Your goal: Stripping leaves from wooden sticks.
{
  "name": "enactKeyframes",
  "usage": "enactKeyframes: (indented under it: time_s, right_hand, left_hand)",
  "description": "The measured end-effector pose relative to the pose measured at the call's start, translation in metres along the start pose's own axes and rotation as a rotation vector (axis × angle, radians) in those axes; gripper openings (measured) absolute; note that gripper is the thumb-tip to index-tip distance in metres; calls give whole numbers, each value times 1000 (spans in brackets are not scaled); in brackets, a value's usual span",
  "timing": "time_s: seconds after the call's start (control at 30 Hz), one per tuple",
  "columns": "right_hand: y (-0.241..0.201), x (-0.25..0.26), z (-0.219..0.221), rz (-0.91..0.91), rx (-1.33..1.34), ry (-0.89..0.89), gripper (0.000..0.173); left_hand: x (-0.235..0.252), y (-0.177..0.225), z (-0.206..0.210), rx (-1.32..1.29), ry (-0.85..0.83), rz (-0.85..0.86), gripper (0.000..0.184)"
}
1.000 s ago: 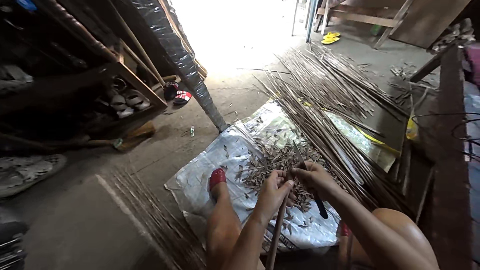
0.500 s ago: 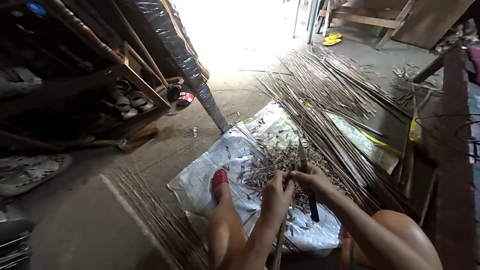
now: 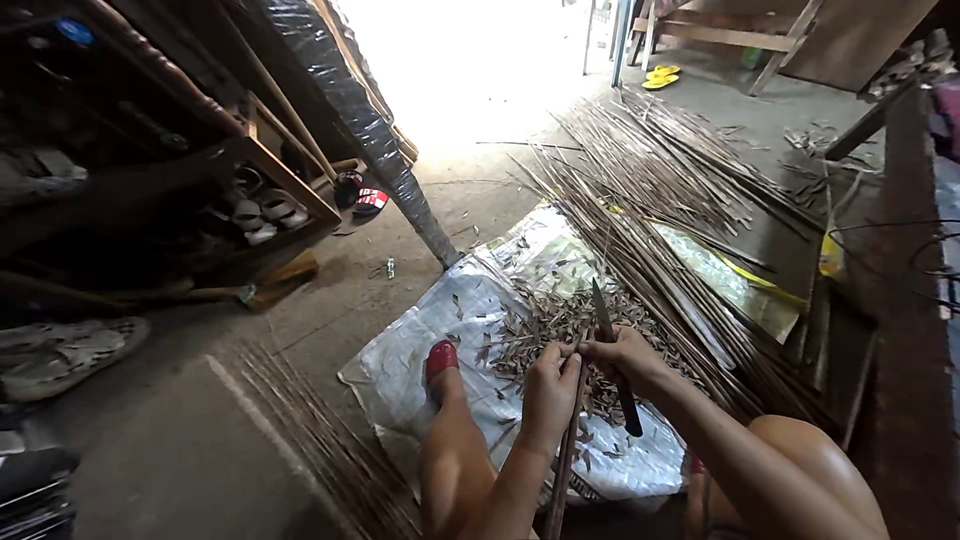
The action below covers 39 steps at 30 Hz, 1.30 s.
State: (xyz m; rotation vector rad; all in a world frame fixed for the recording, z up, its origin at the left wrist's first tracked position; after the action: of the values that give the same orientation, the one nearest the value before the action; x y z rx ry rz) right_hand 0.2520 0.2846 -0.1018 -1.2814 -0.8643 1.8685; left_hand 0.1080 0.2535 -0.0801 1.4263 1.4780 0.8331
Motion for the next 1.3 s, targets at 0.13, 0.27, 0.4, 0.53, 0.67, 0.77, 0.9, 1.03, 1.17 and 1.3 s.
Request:
enactKeyframes:
  time_s: [0.13,0.27,0.4,0.53,0.67,0.77,0.9,1.03,1.17,1.3]
  right_hand:
    - [-5,-3,1,12,-55,16,7]
    - [-6,-5,0,21,-5,9,9]
    - [-2,-2,-3,14,56,-10,16]
    - [-3,-3,-3,-11,86,-76,19]
    - [-4,-5,-1,-31,67,-86,13]
    - [-3,-6,6,-26,80,-7,10]
    - [-3,-8,6,-57,-51,98,21]
    - [-1,-7,1,31,-118,92,13]
    - [-4,-7,0,49,-51,10,10]
    - [-10,-8,-1,39,-45,-29,2]
  left_hand:
    - [0,0,-2,147,79,82,19]
    - [1,-1,-1,109,69,56,20]
    - [3,-2,-1,29,42,5,20]
    - [5,-2,-2,-66,10,-49,29]
    - [5,-1,-2,-72,-8,-76,30]
    - [5,-1,1,-44,-4,-75,33]
    - [2,0,4,-24,13,-45,31]
    - [2,1,1,-14,48,-17,31]
    - [3,0,0,-50,48,-11,33]
    - [7,-4,-3,-247,16,-123,36]
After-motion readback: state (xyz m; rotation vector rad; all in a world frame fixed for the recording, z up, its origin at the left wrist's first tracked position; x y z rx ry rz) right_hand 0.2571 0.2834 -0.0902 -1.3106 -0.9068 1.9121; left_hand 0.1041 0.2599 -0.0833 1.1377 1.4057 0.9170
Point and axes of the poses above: each hand's wrist, its own x-axis towards the middle knuckle, its own z-axis out of the palm, y = z × x, the point moved 3 cm from there along x, towards the middle knuckle, and after that the axes turned 2 degrees about z, right-handed, at the moved point
